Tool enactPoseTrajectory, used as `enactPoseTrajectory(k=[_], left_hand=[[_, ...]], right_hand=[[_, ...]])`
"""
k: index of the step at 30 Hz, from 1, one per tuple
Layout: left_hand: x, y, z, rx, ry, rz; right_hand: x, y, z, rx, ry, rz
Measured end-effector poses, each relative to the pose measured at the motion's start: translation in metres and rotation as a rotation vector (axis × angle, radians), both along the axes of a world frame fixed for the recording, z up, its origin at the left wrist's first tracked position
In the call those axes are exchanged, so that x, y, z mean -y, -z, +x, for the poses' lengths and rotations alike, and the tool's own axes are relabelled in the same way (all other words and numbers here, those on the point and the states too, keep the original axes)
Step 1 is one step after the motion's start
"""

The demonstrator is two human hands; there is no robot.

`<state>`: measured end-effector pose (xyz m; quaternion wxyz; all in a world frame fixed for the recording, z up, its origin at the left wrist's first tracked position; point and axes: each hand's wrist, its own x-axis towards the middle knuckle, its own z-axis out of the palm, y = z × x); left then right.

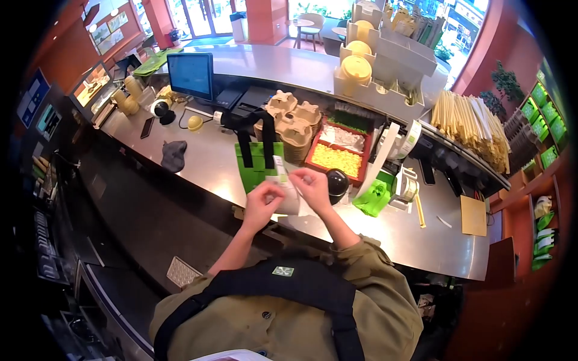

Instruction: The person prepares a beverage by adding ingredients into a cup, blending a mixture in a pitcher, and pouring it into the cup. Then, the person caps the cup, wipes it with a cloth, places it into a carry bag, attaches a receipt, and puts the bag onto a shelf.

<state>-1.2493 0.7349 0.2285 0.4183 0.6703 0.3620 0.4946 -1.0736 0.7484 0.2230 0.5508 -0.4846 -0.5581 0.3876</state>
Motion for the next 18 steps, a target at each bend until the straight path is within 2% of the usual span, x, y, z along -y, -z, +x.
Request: enactPoseTrajectory(k=[2,3,4,6,7,10,12,14,15,16,17,18], left_hand=[[0.006,-0.017,-0.027,0.134,-0.148,-0.14],[-0.003,-0.009,-0.042,0.224,-0.126,-0.166],[-0.011,-0.01,-0.051,0.268,-0.091,-0.155],[-0.024,-0.015,-0.061,0.135,-0.165,-0.05],[-0.031,-0.016,-0.063,0.093,-0.266,0.038],[-0.069,-0.012,-0.061,0.007,-0.443,0.177],[-0.103,-0.003,-0.054,-0.033,-0.372,0.192],[-0.121,-0.003,-0.043,0.073,-0.186,0.073],[-0.118,-0.012,-0.04,0.031,-0.2,0.033],[-0.12,-0.006,-0.034,-0.026,-0.305,0.171],[-0.119,-0.003,-0.032,0.061,-0.203,0.027],[-0.124,0.009,-0.035,0.027,-0.166,-0.044]], right_hand=[[-0.001,-0.003,-0.028,-0.088,-0.013,0.031],[0.0,-0.005,-0.037,-0.06,0.008,-0.018],[-0.002,-0.005,-0.048,-0.048,0.052,0.051],[-0.008,-0.007,-0.062,-0.016,0.148,0.19],[-0.01,-0.006,-0.061,0.133,0.188,0.177],[-0.018,-0.005,-0.061,0.212,0.254,0.234],[-0.022,-0.005,-0.063,0.267,0.302,0.221],[-0.022,-0.015,-0.068,0.275,0.339,0.148],[-0.03,-0.009,-0.068,0.249,0.338,0.171],[-0.037,0.003,-0.066,0.224,0.343,0.194],[-0.036,0.008,-0.065,0.244,0.328,0.226],[-0.034,0.013,-0.062,0.264,0.32,0.258]])
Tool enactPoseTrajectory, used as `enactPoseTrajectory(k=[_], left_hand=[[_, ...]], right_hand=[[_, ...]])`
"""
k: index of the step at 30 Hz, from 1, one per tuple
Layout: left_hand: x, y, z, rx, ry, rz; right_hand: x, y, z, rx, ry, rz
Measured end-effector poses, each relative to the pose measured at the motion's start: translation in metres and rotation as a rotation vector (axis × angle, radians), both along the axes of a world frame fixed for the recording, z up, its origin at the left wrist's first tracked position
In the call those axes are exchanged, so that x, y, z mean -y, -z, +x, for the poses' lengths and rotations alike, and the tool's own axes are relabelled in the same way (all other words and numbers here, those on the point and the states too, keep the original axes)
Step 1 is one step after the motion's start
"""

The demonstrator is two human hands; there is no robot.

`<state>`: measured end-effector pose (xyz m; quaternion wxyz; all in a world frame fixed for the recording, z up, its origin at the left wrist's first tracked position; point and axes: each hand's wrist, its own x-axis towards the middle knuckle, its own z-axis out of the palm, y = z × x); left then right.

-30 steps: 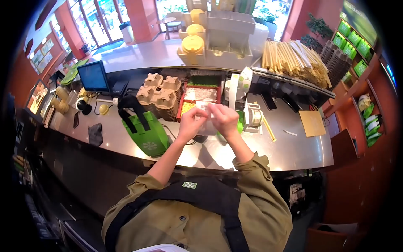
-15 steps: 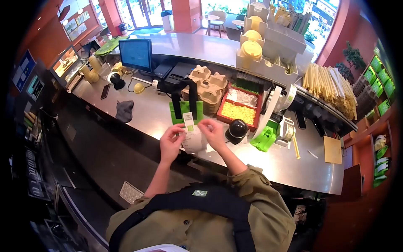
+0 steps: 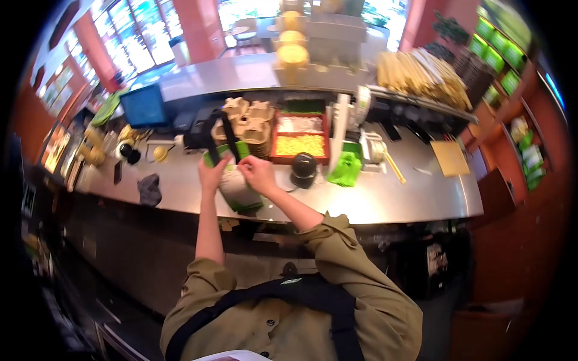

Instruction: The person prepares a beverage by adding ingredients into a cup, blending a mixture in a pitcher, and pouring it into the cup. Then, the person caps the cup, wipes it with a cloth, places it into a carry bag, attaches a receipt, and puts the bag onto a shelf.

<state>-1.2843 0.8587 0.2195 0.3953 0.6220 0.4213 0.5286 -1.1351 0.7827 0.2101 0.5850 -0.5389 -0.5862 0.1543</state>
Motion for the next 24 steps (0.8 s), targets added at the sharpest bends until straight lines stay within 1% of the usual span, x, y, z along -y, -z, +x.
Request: enactPoseTrajectory(k=[1,2,3,4,5,6,7,8,9,10,11,12,13,14,15,16,17,18,19,20,21,22,23,24], left_hand=[[0.001,0.01,0.0,0.076,0.017,-0.055],[0.002,0.02,-0.003,0.082,0.02,-0.058],[0.002,0.03,-0.008,-0.024,-0.063,-0.013],[0.009,0.03,-0.009,0.067,-0.038,-0.029],[0.019,0.031,-0.011,0.095,-0.112,-0.002],[0.023,0.039,-0.019,0.058,-0.133,0.009],[0.05,0.028,-0.016,0.159,-0.133,-0.023],[0.068,0.029,-0.022,0.076,-0.112,0.008],[0.103,0.016,-0.013,0.086,-0.082,0.053],[0.139,0.008,0.0,0.096,-0.06,0.093],[0.16,0.016,0.01,0.129,-0.042,0.114],[0.184,0.019,0.022,0.153,-0.031,0.121],[0.213,0.013,0.043,0.077,-0.058,0.117],[0.241,0.007,0.066,0.015,-0.055,0.098],[0.27,0.0,0.09,-0.047,-0.049,0.078],[0.297,-0.001,0.113,-0.11,-0.042,0.064],[0.317,0.008,0.134,-0.014,0.026,0.09],[0.349,0.0,0.159,-0.198,-0.093,-0.013],[0.364,0.011,0.18,-0.047,0.024,-0.068],[0.378,0.033,0.197,0.092,0.132,-0.134],[0.39,0.054,0.212,0.147,0.215,-0.268],[0.405,0.073,0.231,0.21,0.29,-0.403],[0.426,0.088,0.252,0.175,0.328,-0.467],[0.451,0.096,0.275,0.141,0.364,-0.529]], right_hand=[[0.007,0.009,0.007,0.061,0.005,-0.012],[0.022,0.018,0.02,0.122,0.026,-0.028],[0.047,0.025,0.035,0.134,0.04,-0.182],[0.076,0.034,0.049,0.132,0.053,-0.336],[0.111,0.053,0.066,0.135,0.092,-0.442],[0.148,0.077,0.086,0.136,0.122,-0.545],[0.193,0.101,0.108,0.176,0.128,-0.793],[0.247,0.138,0.128,0.109,0.201,-0.899],[0.313,0.139,0.148,0.051,0.234,-1.1],[0.376,0.215,0.171,0.062,0.274,-1.038],[0.452,0.259,0.184,0.008,0.445,-1.139],[0.52,0.249,0.198,-0.297,0.49,-1.446],[0.609,0.358,0.212,0.054,0.639,-1.385],[0.686,0.415,0.22,-0.051,0.915,-1.46],[0.747,0.402,0.228,-0.416,1.121,-1.429],[0.795,0.386,0.237,-0.665,1.293,-1.306],[0.833,0.379,0.244,-0.787,1.4,-1.189],[0.858,0.375,0.258,-0.818,1.46,-1.096],[0.875,0.36,0.273,-0.765,1.472,-1.085],[0.892,0.341,0.288,-0.711,1.483,-1.075],[0.893,0.307,0.303,-0.717,1.507,-0.997],[0.899,0.311,0.327,-0.797,1.572,-0.841],[0.911,0.323,0.351,-0.735,1.508,-0.745],[0.908,0.298,0.368,-0.709,1.478,-0.706]])
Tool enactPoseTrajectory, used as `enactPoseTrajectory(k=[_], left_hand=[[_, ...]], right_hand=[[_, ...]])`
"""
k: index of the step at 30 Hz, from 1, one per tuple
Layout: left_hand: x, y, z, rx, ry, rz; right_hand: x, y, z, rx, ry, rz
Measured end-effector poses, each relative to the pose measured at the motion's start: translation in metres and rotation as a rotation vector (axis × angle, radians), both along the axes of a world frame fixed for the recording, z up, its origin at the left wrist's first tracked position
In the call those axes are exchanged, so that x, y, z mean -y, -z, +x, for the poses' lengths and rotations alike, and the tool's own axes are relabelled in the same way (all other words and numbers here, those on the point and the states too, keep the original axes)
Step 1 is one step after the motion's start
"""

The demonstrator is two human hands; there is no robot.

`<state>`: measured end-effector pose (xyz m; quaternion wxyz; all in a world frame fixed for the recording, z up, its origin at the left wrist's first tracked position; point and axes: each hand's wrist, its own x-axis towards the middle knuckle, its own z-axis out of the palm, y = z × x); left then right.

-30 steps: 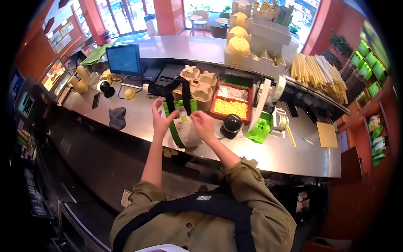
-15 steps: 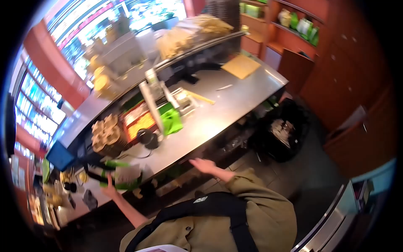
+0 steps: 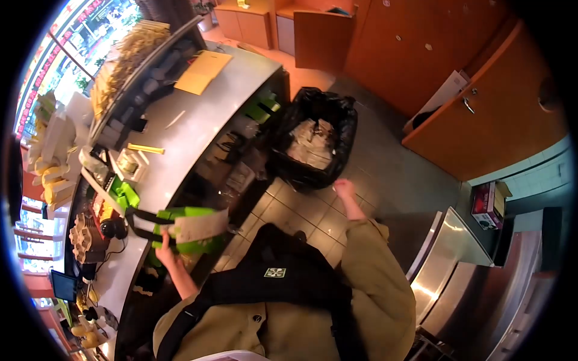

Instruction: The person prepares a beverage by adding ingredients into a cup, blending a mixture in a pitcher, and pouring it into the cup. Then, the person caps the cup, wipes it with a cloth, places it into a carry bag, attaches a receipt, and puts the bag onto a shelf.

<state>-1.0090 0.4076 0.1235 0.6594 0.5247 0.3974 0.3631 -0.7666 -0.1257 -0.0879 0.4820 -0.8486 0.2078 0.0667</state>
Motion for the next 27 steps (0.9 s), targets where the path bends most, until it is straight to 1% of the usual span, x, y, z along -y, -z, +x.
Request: enactPoseTrajectory(k=[2,5,6,8,10,11,12,13,14,15,16,17,19,20,21,23,24,25,27], left_hand=[[0.055,0.002,0.051,0.044,0.119,-0.07],[0.12,-0.013,0.126,0.099,0.276,-0.079],[0.138,-0.019,0.149,0.074,0.303,-0.063],[0.158,-0.009,0.186,0.002,0.372,-0.013],[0.186,0.0,0.225,-0.1,0.362,0.074],[0.202,0.005,0.245,-0.064,0.383,0.111],[0.217,0.008,0.266,-0.104,0.418,0.205],[0.235,0.012,0.291,-0.11,0.404,0.183],[0.249,0.022,0.309,-0.114,0.395,0.15],[0.269,0.015,0.329,-0.133,0.391,0.123],[0.284,0.017,0.345,-0.169,0.375,0.12],[0.296,0.026,0.358,-0.147,0.353,0.088],[0.313,0.028,0.388,-0.132,0.315,0.061],[0.325,0.024,0.404,-0.128,0.301,0.055],[0.339,0.02,0.416,-0.126,0.287,0.042],[0.362,0.012,0.443,-0.093,0.288,0.057],[0.372,0.006,0.46,-0.072,0.282,0.072],[0.384,0.001,0.475,-0.059,0.268,0.103],[0.409,-0.009,0.506,-0.07,0.226,0.127]], right_hand=[[-0.01,-0.023,0.038,0.026,-0.051,-0.059],[-0.019,-0.026,0.1,0.109,-0.133,-0.09],[-0.024,-0.03,0.117,0.152,-0.164,-0.117],[-0.032,-0.021,0.152,0.219,-0.297,-0.072],[-0.039,0.0,0.191,0.267,-0.359,-0.153],[-0.047,-0.013,0.209,0.202,-0.37,-0.113],[-0.051,0.002,0.233,0.193,-0.384,0.015],[-0.058,0.015,0.259,0.25,-0.457,-0.028],[-0.062,0.022,0.278,0.24,-0.503,-0.051],[-0.061,0.001,0.297,0.076,-0.749,-0.235],[-0.063,0.0,0.317,-0.063,-0.985,-0.42],[-0.066,-0.002,0.328,-0.076,-1.083,-0.482],[-0.061,0.013,0.362,-0.009,-1.162,-0.321],[-0.055,0.023,0.377,0.019,-1.199,-0.24],[-0.046,0.015,0.387,0.373,-1.184,-0.107],[-0.028,-0.003,0.411,0.185,-1.159,-0.135],[-0.024,-0.034,0.423,0.102,-1.149,-0.148],[-0.016,-0.063,0.431,0.312,-1.12,-0.342],[0.0,-0.088,0.456,0.295,-1.037,-0.063]])
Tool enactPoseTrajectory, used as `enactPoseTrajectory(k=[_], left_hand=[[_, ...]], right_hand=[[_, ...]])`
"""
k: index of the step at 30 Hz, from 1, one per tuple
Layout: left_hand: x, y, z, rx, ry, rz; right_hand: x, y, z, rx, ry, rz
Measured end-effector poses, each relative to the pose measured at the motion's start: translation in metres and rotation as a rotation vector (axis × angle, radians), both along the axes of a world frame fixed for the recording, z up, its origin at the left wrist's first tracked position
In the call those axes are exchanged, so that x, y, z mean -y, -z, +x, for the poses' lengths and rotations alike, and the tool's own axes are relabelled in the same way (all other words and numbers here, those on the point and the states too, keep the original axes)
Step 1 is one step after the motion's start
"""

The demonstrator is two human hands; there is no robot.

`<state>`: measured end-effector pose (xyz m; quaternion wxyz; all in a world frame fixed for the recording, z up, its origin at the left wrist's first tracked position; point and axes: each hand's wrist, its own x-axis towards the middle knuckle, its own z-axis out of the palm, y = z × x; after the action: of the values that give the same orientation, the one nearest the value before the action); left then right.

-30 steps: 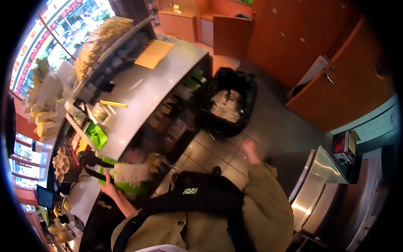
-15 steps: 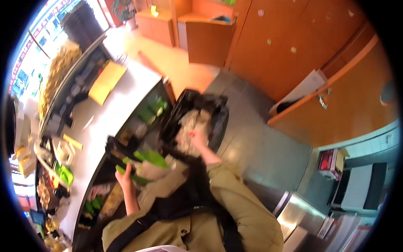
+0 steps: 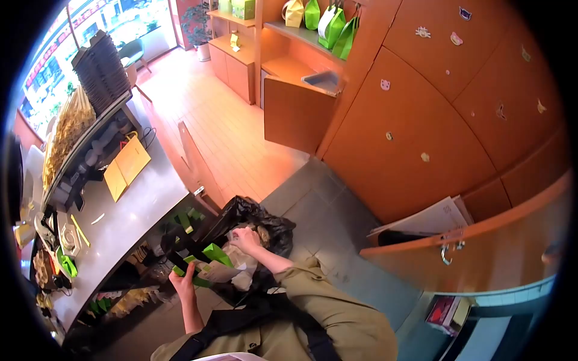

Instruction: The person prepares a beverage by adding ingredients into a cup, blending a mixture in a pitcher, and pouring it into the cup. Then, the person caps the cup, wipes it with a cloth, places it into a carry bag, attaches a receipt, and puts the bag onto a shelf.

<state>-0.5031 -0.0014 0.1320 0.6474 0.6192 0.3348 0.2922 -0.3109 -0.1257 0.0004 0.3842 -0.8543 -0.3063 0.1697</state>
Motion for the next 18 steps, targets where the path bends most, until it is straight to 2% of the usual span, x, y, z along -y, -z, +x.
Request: enactPoseTrajectory(k=[1,2,3,5,7,8,9,11,13,14,17,18], left_hand=[[0.014,-0.005,0.018,0.002,-0.017,0.013],[0.028,-0.012,0.039,0.021,-0.04,0.043],[0.043,-0.018,0.063,0.04,-0.048,0.092],[0.08,-0.029,0.104,0.052,-0.065,0.173],[0.12,-0.04,0.148,0.098,-0.066,0.196],[0.139,-0.047,0.171,0.121,-0.076,0.219],[0.153,-0.052,0.189,0.111,-0.068,0.251],[0.183,-0.065,0.236,0.182,-0.058,0.287],[0.205,-0.095,0.274,0.126,0.03,0.289],[0.213,-0.095,0.294,0.196,0.056,0.158],[0.222,-0.099,0.354,0.319,0.109,0.056],[0.223,-0.103,0.376,0.335,0.11,0.061]], right_hand=[[0.011,-0.016,0.015,-0.071,0.03,0.114],[0.022,-0.032,0.032,-0.38,0.055,0.26],[0.039,-0.056,0.048,-0.705,-0.073,0.534],[0.085,-0.15,0.067,-0.863,-0.303,0.506],[0.112,-0.176,0.093,-0.254,-0.311,0.43],[0.124,-0.183,0.117,-0.377,-0.257,0.295],[0.139,-0.201,0.134,-0.268,-0.231,0.255],[0.171,-0.219,0.175,-0.136,-0.248,0.354],[0.191,-0.22,0.213,-0.244,-0.19,0.418],[0.2,-0.224,0.226,-0.266,-0.151,0.533],[0.221,-0.246,0.281,-0.211,-0.155,0.549],[0.228,-0.251,0.308,-0.265,-0.207,0.522]])
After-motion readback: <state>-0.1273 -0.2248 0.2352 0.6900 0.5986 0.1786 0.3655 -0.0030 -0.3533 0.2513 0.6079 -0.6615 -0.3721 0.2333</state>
